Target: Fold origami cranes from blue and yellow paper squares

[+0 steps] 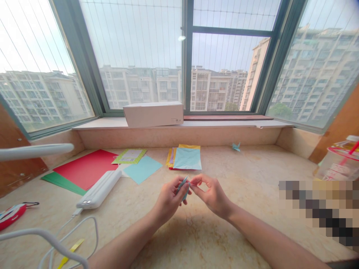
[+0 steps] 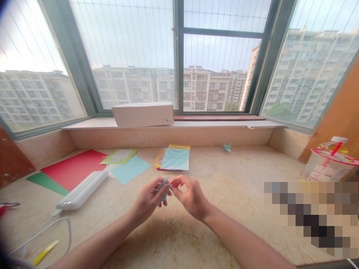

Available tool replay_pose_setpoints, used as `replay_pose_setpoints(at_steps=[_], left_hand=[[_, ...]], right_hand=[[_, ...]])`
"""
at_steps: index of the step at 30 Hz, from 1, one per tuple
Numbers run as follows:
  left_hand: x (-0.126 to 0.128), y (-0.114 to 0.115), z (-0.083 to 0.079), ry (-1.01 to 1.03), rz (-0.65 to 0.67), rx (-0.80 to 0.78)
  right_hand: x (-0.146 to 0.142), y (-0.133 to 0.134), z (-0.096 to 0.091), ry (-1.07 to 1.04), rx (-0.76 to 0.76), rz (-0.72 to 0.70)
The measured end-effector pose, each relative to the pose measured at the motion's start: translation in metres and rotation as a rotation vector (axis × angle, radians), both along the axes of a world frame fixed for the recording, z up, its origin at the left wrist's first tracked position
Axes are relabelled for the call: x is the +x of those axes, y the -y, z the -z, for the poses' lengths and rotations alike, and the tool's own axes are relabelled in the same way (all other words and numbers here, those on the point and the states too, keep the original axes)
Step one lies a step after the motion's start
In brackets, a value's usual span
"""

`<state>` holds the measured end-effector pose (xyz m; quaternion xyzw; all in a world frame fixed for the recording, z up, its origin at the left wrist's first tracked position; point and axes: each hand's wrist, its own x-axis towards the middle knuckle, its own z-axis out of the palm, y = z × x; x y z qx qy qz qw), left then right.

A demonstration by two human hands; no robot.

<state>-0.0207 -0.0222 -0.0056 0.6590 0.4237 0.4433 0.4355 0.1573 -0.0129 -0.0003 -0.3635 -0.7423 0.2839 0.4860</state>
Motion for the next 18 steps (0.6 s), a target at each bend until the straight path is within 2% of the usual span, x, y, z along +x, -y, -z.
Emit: replay_pose_setpoints(at_steps=[3,7,13,18], left_hand=[[0.0003,0.0003,-0.0005,-0.015,-0.006,0.037],[0.0006,-0.0007,-0.0004,-0.039,-0.044,0.084],[-0.0014,-0.0009,-0.0014,-0.141,-0.105,0.135],[-0.0018,0.0021,-0.0052,-0.18,-0.094,0.166]], right_hand=[[-0.0006,0.0004,-0.0008,0.005,0.001,0.012],[-0.001,0.0006,-0.0021,0.029,-0.075,0.006],[0.0002,0.0036,-0.0051,0.107,0.031,0.007],[-0.0007,0.0044,-0.0088,0.023,-0.131,-0.024]])
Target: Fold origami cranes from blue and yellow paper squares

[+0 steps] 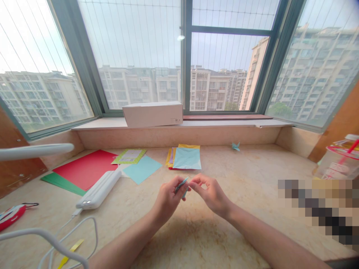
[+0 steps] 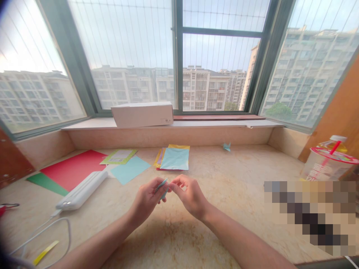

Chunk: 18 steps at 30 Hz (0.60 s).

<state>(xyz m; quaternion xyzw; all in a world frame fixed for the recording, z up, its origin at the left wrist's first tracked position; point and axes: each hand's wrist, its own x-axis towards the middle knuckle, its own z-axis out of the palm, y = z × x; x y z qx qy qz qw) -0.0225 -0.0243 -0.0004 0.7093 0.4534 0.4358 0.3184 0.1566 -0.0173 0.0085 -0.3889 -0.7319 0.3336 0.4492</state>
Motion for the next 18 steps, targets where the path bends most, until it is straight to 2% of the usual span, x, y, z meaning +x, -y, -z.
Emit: replay_pose_setpoints(at_steps=[7,12,18], left_hand=[[0.0011,0.0006,0.0001,0.032,0.003,0.014],[0.0002,-0.0003,0.0028,-0.027,-0.006,0.014],[-0.0004,-0.002,0.002,0.028,0.039,-0.01]], right_hand=[[0.0001,-0.002,0.0,-0.073,-0.033,-0.062],[0.0033,-0.0047,0.0027,-0.035,-0.015,0.006],[0.0043,-0.0069,0.0053,-0.067,-0.034,0.028]])
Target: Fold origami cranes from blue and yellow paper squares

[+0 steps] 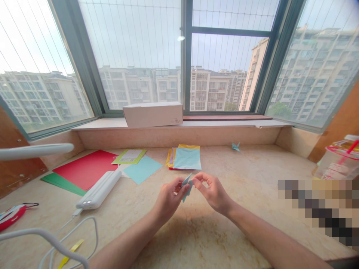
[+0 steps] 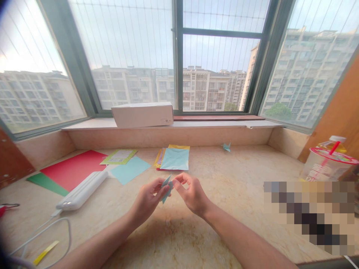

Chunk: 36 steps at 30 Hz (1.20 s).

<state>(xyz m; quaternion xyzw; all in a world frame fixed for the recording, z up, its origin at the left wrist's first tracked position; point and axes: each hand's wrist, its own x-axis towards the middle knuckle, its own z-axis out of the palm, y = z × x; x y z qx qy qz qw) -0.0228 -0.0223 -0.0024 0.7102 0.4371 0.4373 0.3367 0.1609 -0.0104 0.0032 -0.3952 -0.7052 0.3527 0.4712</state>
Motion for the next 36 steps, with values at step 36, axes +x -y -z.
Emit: replay_pose_setpoints(at_steps=[36], left_hand=[[0.002,-0.01,0.001,0.488,0.187,-0.254]], right_hand=[[-0.006,0.001,0.005,-0.274,-0.057,-0.275]])
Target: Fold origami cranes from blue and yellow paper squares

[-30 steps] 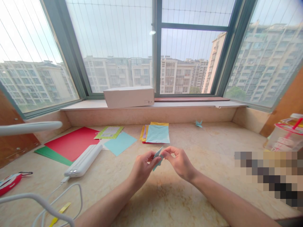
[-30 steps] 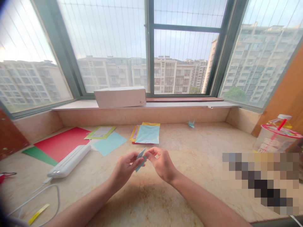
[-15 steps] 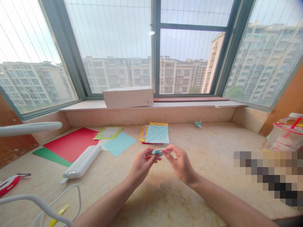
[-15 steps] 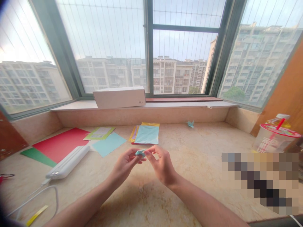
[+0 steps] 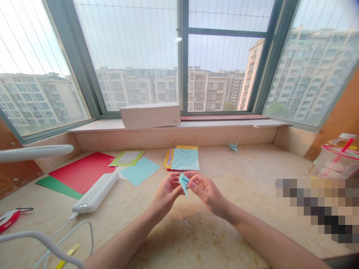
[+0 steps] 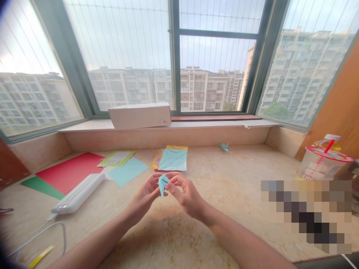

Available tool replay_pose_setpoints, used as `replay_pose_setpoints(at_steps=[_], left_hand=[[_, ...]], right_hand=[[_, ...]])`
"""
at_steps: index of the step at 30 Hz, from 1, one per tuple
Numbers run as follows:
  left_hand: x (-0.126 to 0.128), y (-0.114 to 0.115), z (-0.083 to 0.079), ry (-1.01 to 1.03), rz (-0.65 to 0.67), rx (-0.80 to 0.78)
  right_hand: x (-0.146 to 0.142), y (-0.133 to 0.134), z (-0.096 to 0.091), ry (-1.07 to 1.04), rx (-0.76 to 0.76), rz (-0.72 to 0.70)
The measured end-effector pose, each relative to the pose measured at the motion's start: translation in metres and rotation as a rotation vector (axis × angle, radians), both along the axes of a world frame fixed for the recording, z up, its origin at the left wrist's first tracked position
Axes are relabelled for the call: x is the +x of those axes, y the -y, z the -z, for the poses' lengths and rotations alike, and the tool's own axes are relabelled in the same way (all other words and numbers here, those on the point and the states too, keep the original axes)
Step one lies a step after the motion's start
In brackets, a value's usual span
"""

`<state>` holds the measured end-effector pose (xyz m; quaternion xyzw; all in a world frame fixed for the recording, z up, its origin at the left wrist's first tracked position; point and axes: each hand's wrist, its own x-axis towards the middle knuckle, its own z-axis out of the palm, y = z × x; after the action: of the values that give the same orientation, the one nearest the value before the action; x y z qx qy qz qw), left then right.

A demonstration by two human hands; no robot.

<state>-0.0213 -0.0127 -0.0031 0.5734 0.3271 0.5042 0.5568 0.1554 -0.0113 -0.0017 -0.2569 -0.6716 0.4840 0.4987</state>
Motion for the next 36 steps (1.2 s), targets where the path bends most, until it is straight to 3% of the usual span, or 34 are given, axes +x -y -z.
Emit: replay_pose_setpoints(at_steps=[7,15,21,29,36], left_hand=[[-0.001,-0.002,0.005,-0.094,-0.013,0.043],[-0.005,-0.002,0.006,-0.312,-0.116,0.135],[-0.005,-0.004,0.009,-0.366,-0.081,0.161],[-0.002,0.005,-0.001,-0.386,-0.043,0.104],[-0.005,0.002,0.005,-0.378,-0.029,0.081]], right_hand=[[0.004,0.001,-0.005,0.095,0.012,0.019],[0.007,-0.002,-0.002,0.09,-0.136,-0.107],[0.011,-0.007,-0.002,0.034,-0.266,-0.178],[0.013,-0.013,-0.004,0.091,-0.295,-0.074],[0.015,-0.015,-0.006,0.032,-0.31,-0.028]])
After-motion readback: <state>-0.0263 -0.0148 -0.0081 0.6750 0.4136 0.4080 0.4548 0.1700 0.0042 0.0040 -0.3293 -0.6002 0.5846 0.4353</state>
